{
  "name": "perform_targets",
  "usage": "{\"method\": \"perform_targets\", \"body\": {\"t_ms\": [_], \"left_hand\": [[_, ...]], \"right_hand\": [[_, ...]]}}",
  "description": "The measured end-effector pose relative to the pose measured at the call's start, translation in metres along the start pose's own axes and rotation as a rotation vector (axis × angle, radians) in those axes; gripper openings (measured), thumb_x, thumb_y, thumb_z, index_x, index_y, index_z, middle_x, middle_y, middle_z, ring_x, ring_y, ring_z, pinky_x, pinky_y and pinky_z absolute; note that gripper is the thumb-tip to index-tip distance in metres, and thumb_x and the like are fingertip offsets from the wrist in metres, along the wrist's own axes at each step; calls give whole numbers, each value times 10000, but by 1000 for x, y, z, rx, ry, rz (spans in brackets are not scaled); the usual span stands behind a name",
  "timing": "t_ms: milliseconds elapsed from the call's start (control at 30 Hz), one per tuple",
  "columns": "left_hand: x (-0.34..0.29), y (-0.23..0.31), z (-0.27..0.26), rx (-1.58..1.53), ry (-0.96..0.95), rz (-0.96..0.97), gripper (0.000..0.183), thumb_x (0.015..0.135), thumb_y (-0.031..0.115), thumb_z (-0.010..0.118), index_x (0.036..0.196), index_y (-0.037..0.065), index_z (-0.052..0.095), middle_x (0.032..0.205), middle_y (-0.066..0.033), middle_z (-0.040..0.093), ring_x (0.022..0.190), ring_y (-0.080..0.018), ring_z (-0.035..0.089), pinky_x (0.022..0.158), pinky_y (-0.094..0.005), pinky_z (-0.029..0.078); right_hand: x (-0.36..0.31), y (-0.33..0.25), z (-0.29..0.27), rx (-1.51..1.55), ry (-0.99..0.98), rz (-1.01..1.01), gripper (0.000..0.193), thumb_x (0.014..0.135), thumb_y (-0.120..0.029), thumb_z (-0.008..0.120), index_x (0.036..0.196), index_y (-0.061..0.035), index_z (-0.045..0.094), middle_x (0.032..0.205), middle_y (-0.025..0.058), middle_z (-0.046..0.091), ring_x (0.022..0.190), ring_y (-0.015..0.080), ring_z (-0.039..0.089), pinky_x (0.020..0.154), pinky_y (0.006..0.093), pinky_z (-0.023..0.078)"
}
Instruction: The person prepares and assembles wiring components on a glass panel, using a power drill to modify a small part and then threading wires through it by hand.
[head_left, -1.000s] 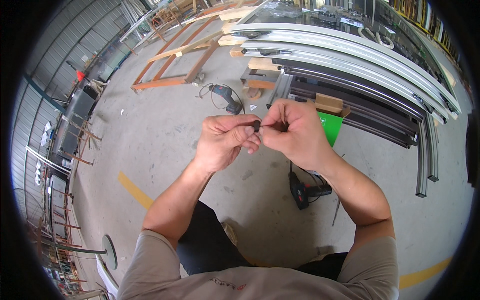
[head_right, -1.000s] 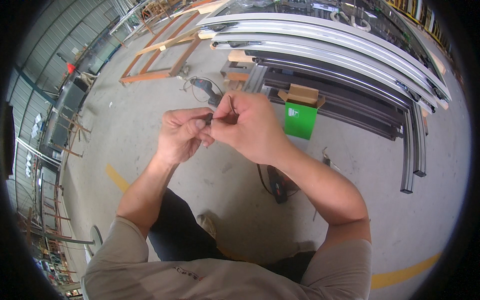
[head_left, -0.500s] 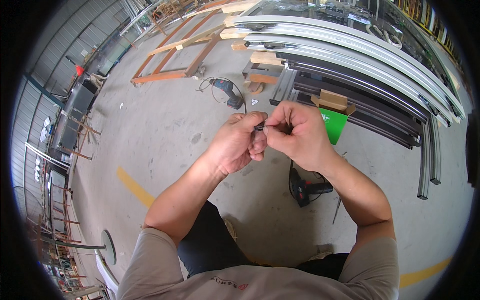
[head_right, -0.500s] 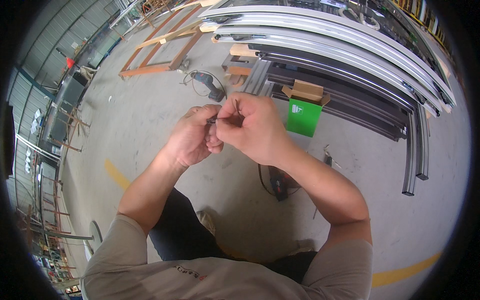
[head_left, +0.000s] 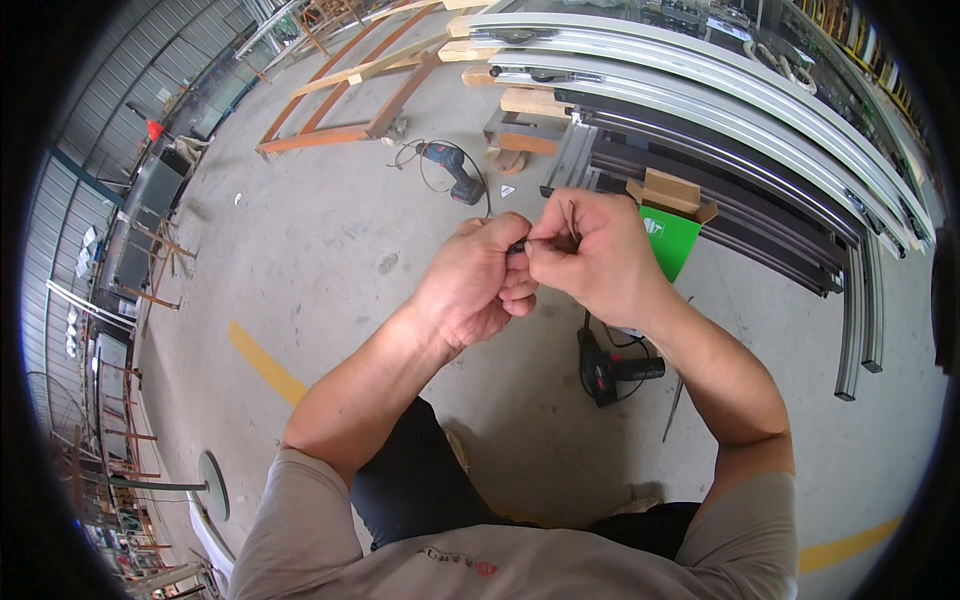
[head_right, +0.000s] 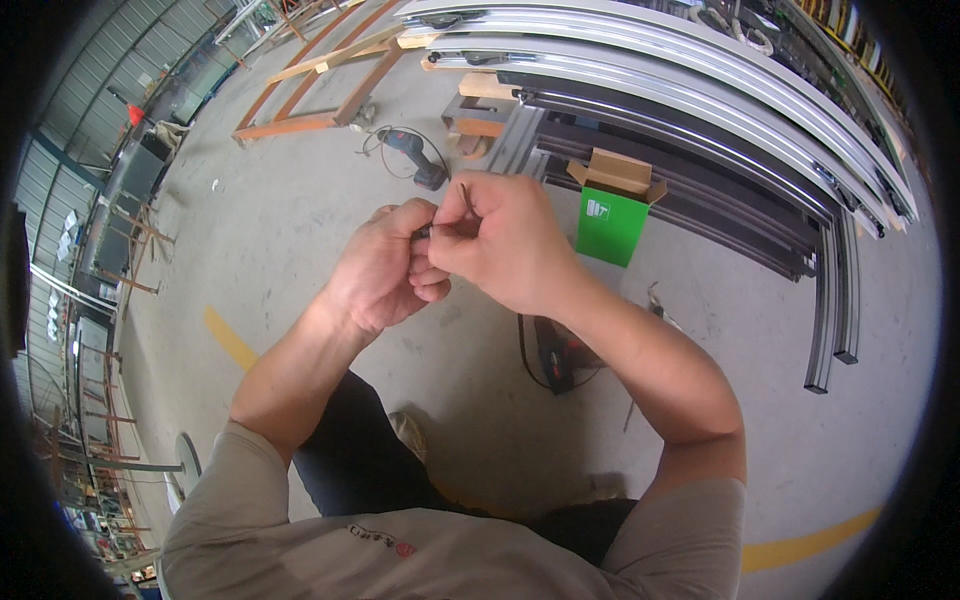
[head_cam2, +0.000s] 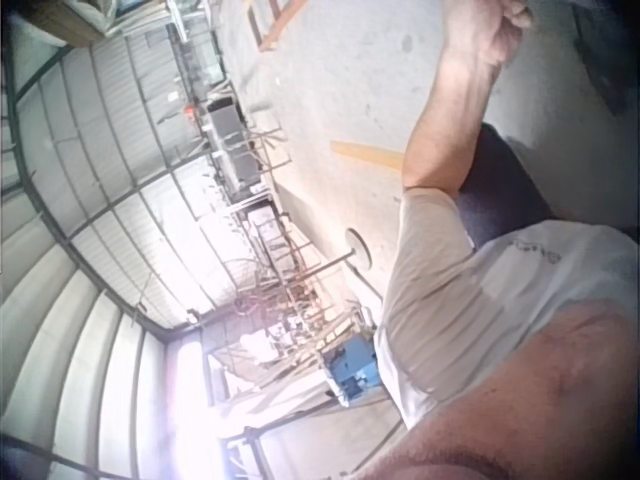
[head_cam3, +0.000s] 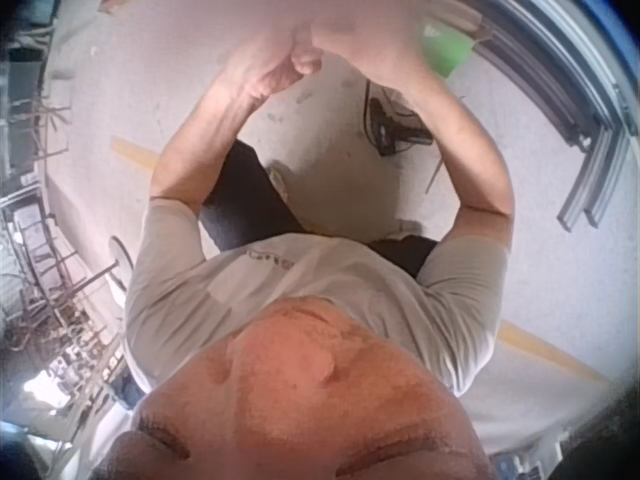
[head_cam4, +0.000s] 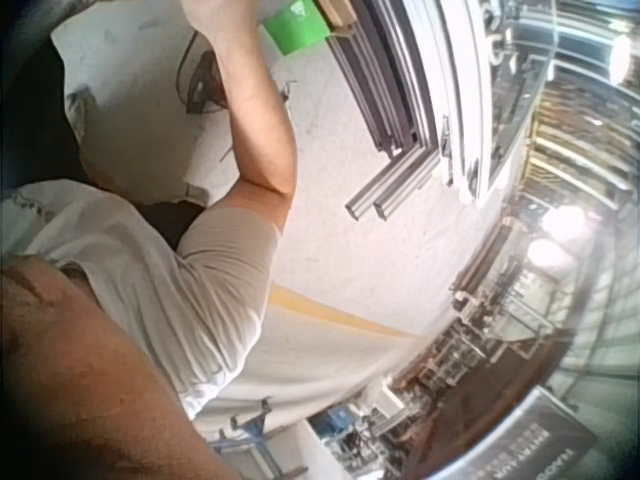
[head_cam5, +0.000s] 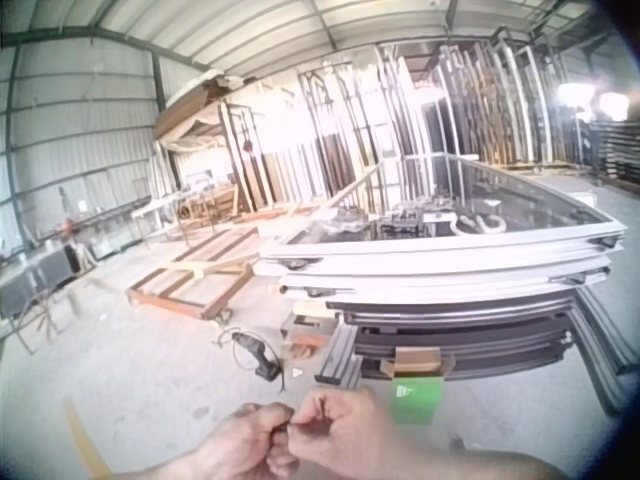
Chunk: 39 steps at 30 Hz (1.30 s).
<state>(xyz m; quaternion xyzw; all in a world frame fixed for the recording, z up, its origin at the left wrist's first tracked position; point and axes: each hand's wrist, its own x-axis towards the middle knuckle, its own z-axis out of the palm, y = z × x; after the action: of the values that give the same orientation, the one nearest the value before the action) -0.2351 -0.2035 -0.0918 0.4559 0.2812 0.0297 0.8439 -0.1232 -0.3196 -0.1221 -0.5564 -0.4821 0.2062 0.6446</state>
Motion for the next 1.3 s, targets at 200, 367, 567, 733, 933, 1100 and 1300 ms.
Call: {"method": "perform_targets", "body": {"t_ms": [200,367,567,733,933,1100,1300], "left_hand": [[12,-3,-2,-1,40,5,274,943,162,487,679,112,433,585,46,312,496,-85,282,472,-255,267],[18,-4,-11,-110,66,-56,339,936,217,513,641,150,360,580,43,284,499,-98,265,486,-261,251],[23,-4,-10,-163,87,-127,370,923,232,529,616,163,333,577,49,266,499,-95,252,488,-262,239],[25,-5,-11,-188,61,-151,388,933,251,536,610,174,334,579,56,247,498,-90,243,485,-256,230],[23,-7,-16,-257,46,-179,348,935,247,546,645,167,371,585,55,279,500,-92,257,481,-255,237],[24,-4,-15,-232,72,-200,418,941,305,565,604,171,359,565,63,259,479,-86,251,465,-242,233],[21,-4,-12,-230,82,-200,372,912,255,558,607,163,365,559,57,269,477,-90,256,461,-249,238]], "right_hand": [[7,15,-5,67,-10,93,107,809,-83,657,796,13,611,701,45,651,661,66,578,626,252,489],[9,12,-25,-45,65,-79,186,958,-133,602,1068,6,662,837,16,666,735,47,565,674,212,473],[2,-16,-36,-438,-25,55,300,1019,-224,522,1232,-13,519,809,28,508,759,129,495,698,279,440],[-1,-11,-25,-322,-111,-92,203,1021,-193,454,1010,2,509,881,79,502,816,184,514,767,311,434],[4,0,-21,-286,-193,-280,289,996,-129,460,1184,51,586,869,66,510,784,203,506,763,306,433],[7,1,-23,66,-237,35,337,986,-103,499,1277,48,575,760,23,500,654,112,458,609,242,400],[10,1,-35,653,-273,271,200,957,-72,581,1138,7,611,777,42,569,583,35,409,492,165,301]]}}
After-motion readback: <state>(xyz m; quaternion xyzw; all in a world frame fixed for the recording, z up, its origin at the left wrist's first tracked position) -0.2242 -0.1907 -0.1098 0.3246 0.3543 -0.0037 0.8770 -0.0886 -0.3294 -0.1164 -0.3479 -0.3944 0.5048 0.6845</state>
